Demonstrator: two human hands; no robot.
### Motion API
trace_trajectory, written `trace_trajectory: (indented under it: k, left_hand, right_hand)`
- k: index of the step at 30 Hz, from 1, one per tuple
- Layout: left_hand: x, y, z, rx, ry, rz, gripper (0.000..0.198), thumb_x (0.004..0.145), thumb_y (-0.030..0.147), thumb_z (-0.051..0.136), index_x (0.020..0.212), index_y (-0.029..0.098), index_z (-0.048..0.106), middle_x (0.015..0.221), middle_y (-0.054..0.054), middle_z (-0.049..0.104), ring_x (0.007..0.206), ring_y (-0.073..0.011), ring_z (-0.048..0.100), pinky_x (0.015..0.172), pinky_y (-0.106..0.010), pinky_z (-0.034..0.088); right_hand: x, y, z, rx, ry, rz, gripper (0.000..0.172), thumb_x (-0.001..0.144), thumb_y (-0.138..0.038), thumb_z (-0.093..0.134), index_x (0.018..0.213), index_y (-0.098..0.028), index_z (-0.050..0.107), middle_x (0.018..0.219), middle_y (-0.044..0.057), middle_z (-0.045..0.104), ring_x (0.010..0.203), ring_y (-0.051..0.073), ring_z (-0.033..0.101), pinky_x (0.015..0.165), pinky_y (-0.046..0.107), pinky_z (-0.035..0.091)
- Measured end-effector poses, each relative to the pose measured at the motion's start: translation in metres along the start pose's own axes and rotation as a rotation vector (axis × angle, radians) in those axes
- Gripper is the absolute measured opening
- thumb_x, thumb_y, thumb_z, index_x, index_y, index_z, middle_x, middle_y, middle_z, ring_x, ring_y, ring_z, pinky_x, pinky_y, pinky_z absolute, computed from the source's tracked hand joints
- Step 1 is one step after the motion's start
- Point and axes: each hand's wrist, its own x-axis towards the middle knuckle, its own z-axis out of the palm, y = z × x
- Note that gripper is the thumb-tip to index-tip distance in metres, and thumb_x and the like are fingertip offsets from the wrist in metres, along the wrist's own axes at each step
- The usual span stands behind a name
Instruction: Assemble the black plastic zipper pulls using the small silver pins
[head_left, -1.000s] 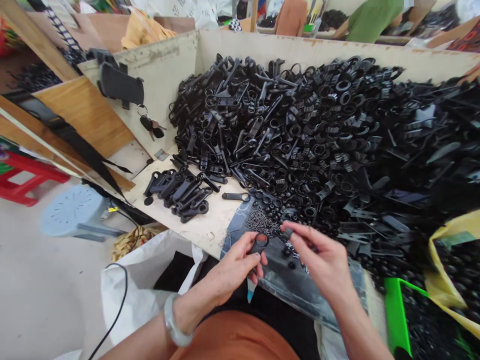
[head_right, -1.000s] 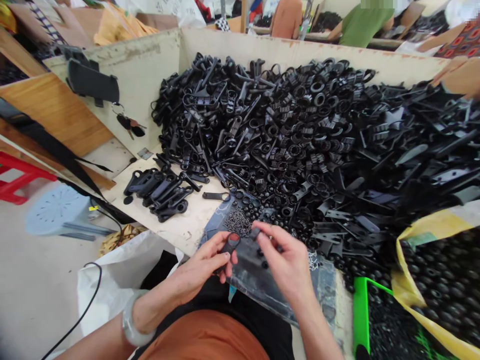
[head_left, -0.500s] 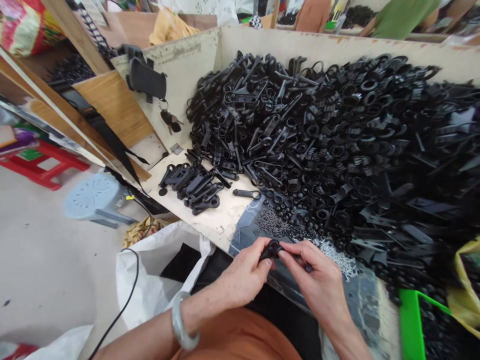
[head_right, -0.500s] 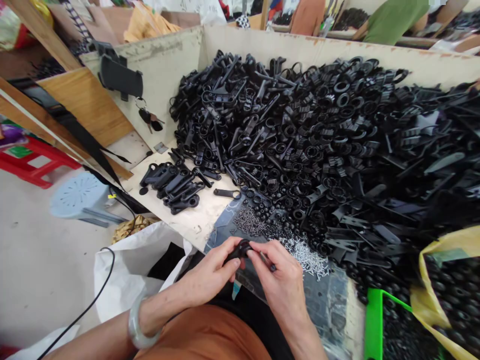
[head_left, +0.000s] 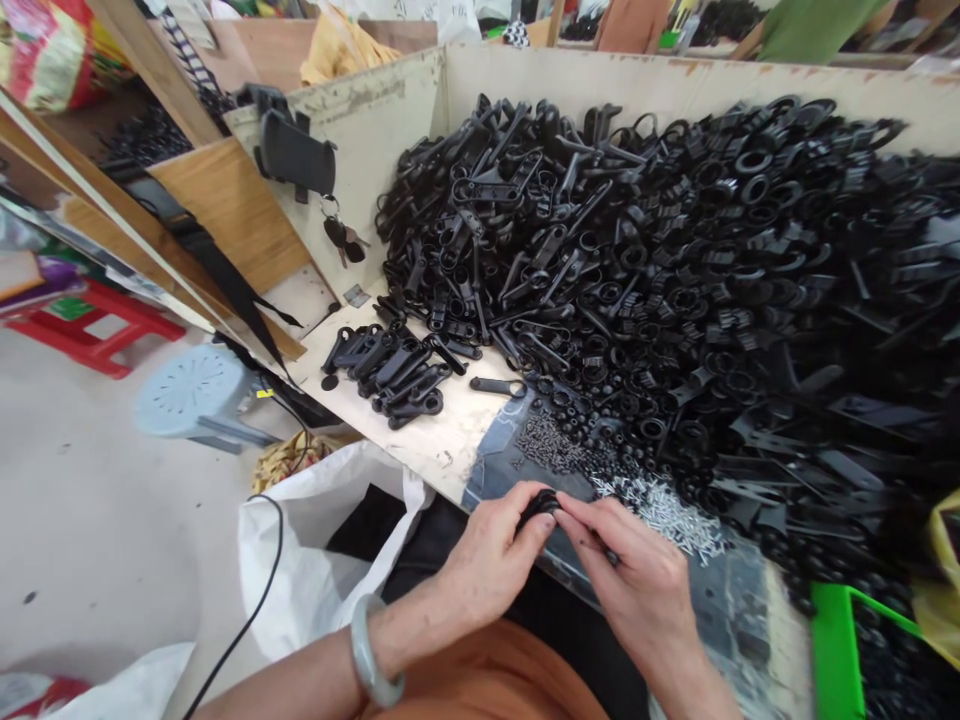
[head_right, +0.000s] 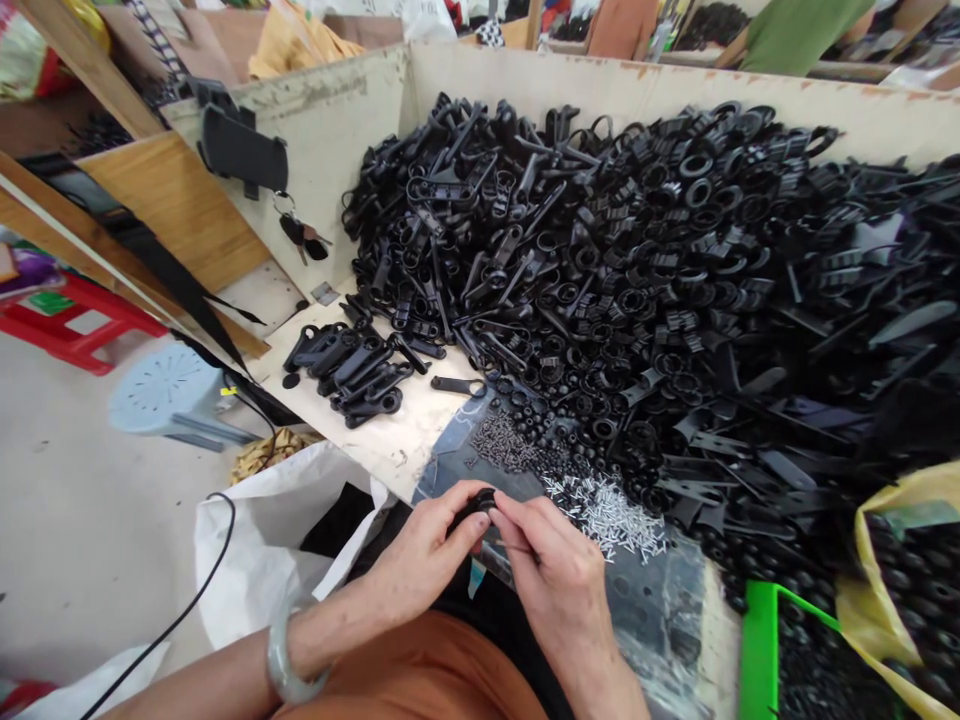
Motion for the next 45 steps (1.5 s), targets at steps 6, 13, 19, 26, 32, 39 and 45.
trace_trajectory:
  k: [6,13,19,26,32,39,45]
  left_hand:
    - [-0.006,-0.002,0.000,0.007,0.015,0.143,0.034,0.104,0.032,0.044,0.132,0.022,0.059,0.122,-0.008,0.073,0.105,-0.0223,0.068,0.096,-0.034,0.049]
    - [-0.010,-0.006,0.002,-0.002,0.072,0.131,0.034,0.104,0.038,0.046,0.129,0.022,0.062,0.114,-0.007,0.074,0.095,-0.0218,0.068,0.089,-0.033,0.051]
    - [-0.012,0.001,0.002,-0.040,0.074,0.166,0.033,0.104,0.038,0.047,0.128,0.023,0.063,0.116,-0.007,0.074,0.100,-0.0220,0.068,0.090,-0.032,0.051]
    - [-0.011,0.001,0.002,0.011,0.044,0.143,0.032,0.103,0.036,0.048,0.126,0.020,0.062,0.112,-0.008,0.074,0.097,-0.0231,0.068,0.090,-0.035,0.050]
    - [-0.012,0.000,0.003,-0.039,0.049,0.137,0.031,0.103,0.034,0.047,0.126,0.022,0.064,0.109,-0.007,0.073,0.091,-0.0207,0.066,0.083,-0.031,0.049]
    - [-0.023,-0.007,0.007,-0.190,0.046,0.050,0.039,0.104,0.046,0.045,0.129,0.022,0.062,0.076,0.000,0.060,0.063,-0.0142,0.049,0.060,-0.027,0.041]
    - [-0.024,-0.012,-0.004,-0.048,0.057,0.130,0.036,0.106,0.041,0.042,0.127,0.022,0.064,0.089,-0.005,0.070,0.074,-0.0169,0.062,0.071,-0.028,0.048]
  right_hand:
    - [-0.008,-0.007,0.008,0.102,0.095,0.143,0.018,0.095,-0.022,0.066,0.108,-0.025,0.079,0.076,0.000,0.072,0.054,0.012,0.060,0.052,0.022,0.050]
    - [-0.018,-0.006,0.014,0.188,0.140,0.254,0.015,0.093,-0.027,0.070,0.103,-0.026,0.081,0.077,0.000,0.074,0.054,0.012,0.060,0.051,0.023,0.050]
    - [-0.023,-0.006,0.012,0.171,0.145,0.254,0.016,0.092,-0.028,0.071,0.104,-0.027,0.081,0.083,0.002,0.076,0.061,0.015,0.064,0.054,0.024,0.052]
    - [-0.015,-0.009,0.003,0.152,0.097,0.112,0.019,0.093,-0.021,0.068,0.105,-0.026,0.081,0.069,-0.001,0.069,0.053,0.012,0.058,0.051,0.023,0.048]
    - [-0.018,-0.011,0.006,0.210,0.087,0.244,0.015,0.093,-0.026,0.070,0.105,-0.027,0.079,0.076,0.000,0.071,0.056,0.012,0.061,0.051,0.023,0.049]
    - [-0.018,-0.016,0.023,0.631,0.147,0.490,0.030,0.090,-0.036,0.074,0.115,-0.025,0.061,0.058,-0.008,0.053,0.047,0.011,0.053,0.045,0.020,0.045]
    - [-0.014,-0.011,0.031,0.774,0.031,0.563,0.027,0.086,-0.046,0.076,0.097,-0.022,0.068,0.066,-0.004,0.060,0.050,0.009,0.050,0.043,0.019,0.039]
